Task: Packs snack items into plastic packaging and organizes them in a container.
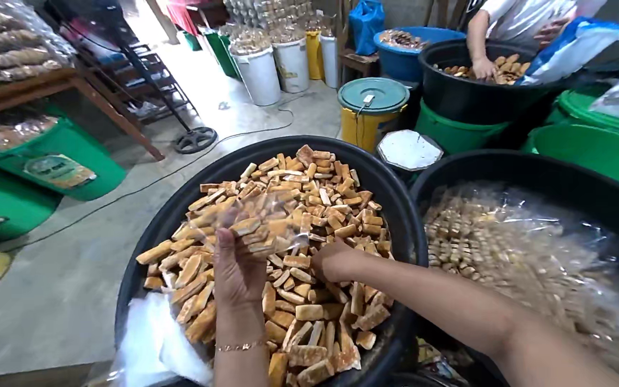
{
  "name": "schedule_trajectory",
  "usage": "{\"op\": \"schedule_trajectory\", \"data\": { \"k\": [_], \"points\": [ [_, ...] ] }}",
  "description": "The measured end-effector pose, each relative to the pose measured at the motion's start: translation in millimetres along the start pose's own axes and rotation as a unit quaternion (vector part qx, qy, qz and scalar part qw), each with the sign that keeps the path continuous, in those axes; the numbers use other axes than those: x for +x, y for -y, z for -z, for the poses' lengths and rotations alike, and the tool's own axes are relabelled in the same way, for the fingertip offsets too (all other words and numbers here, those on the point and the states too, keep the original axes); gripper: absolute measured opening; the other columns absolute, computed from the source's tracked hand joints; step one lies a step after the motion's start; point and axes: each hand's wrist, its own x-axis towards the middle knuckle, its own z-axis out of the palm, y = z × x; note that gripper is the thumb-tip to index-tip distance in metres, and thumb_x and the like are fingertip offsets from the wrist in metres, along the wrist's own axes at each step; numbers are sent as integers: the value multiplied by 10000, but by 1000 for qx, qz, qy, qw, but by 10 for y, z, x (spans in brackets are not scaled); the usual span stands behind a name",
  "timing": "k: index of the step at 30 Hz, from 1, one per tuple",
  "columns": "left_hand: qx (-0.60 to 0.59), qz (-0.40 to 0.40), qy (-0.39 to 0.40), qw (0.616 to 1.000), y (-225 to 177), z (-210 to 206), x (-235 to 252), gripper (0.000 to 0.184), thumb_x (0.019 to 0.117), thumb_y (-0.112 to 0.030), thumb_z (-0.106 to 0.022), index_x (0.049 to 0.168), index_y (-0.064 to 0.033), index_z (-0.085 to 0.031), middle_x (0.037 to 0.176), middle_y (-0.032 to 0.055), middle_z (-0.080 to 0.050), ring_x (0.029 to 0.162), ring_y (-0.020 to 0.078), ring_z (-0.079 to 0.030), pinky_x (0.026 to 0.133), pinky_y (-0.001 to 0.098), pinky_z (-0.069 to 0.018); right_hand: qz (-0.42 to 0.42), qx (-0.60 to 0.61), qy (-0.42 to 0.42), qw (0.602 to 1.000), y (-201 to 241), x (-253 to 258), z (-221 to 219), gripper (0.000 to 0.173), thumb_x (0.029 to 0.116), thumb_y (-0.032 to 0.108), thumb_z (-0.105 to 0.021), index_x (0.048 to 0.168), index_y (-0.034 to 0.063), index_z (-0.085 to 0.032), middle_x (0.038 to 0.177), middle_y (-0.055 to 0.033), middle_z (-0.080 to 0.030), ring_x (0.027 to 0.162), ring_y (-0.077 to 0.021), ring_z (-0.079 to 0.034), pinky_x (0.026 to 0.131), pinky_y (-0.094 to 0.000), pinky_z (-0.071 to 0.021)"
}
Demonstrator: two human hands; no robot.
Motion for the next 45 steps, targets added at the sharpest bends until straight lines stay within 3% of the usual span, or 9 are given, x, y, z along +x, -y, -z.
{"op": "schedule_trajectory", "data": {
  "k": [3, 7, 13, 19, 26, 32, 36, 39, 45],
  "points": [
    [1, -2, -25, 1000, -14, -40, -18, 277, 1100, -279, -357, 1184, -148, -585, 982, 3, -737, 884, 113, -730, 770, 292, -627, 34, 69, -33, 996, -19, 14, -25, 512, 979, 231, -679, 1414, 0, -541, 1346, -278, -594, 1281, -470, -545, 1054, -704, -375],
    [-1, 0, -47, 999, -29, -56, -15, 317, 1112, -279, -301, 1152, -159, -591, 949, -12, -730, 857, 93, -724, 759, 274, -622, 135, 154, -184, 961, -160, -424, 110, 310, 985, 114, -615, 1257, -25, -672, 1281, -245, -633, 1177, -373, -609, 1032, -527, -458],
    [15, 99, -97, 990, 49, -224, -31, 357, 1123, -270, -271, 1185, -92, -574, 864, 35, -718, 736, 113, -717, 660, 270, -619, -7, 81, -184, 980, -664, -656, -166, 302, 1027, 101, -571, 1290, -21, -656, 1316, -288, -588, 1217, -436, -593, 1056, -552, -471],
    [-11, 124, -88, 988, 177, -338, -94, 356, 1121, -275, -301, 1260, -82, -567, 957, 58, -720, 800, 143, -727, 704, 297, -625, 128, 365, -546, 743, -521, -1127, -34, 263, 917, 197, -662, 1136, 54, -640, 964, 51, -692, 764, 28, -639, 655, -153, -545],
    [-35, 145, -21, 989, 331, -521, -329, 329, 1093, -288, -402, 1277, -88, -589, 1017, 76, -743, 854, 163, -744, 746, 322, -636, 182, 191, -657, 706, -389, -993, -36, 330, 1008, 254, -590, 1169, -29, -642, 1038, -95, -690, 892, -26, -645, 802, -166, -546],
    [-65, 198, 74, 975, 410, -577, -504, 454, 942, -342, -710, 1303, -93, -597, 1038, 102, -740, 897, 204, -743, 802, 358, -630, 196, 16, -774, 602, -494, -870, -29, 172, 1003, 338, -659, 1129, 220, -659, 1220, -18, -551, 1226, -108, -515, 1064, -241, -426],
    [-73, 223, 71, 970, 411, -598, -564, 548, 850, -327, -808, 1251, -73, -535, 982, 80, -739, 872, 182, -743, 804, 349, -627, 247, 36, -682, 687, -468, -941, -63, 245, 1053, 266, -567, 1256, 244, -702, 1378, -77, -583, 1291, -126, -550, 1075, -260, -479],
    [-48, 195, 88, 976, 395, -580, -540, 391, 986, -200, -611, 1327, -60, -481, 1026, 73, -734, 910, 177, -742, 833, 349, -624, 255, 143, -609, 738, -508, -1108, -133, 293, 1041, 311, -585, 1279, 173, -685, 1448, -98, -558, 1269, -91, -593, 1009, -232, -545],
    [30, 205, 90, 974, 384, -589, -503, 369, 1103, -264, -330, 1356, -58, -502, 1067, 60, -726, 946, 165, -729, 845, 348, -617, 250, 324, -353, 841, -572, -1277, -261, 196, 977, 68, -528, 991, 17, -717, 1005, -12, -702, 874, 23, -641, 776, -161, -552]
  ]
}}
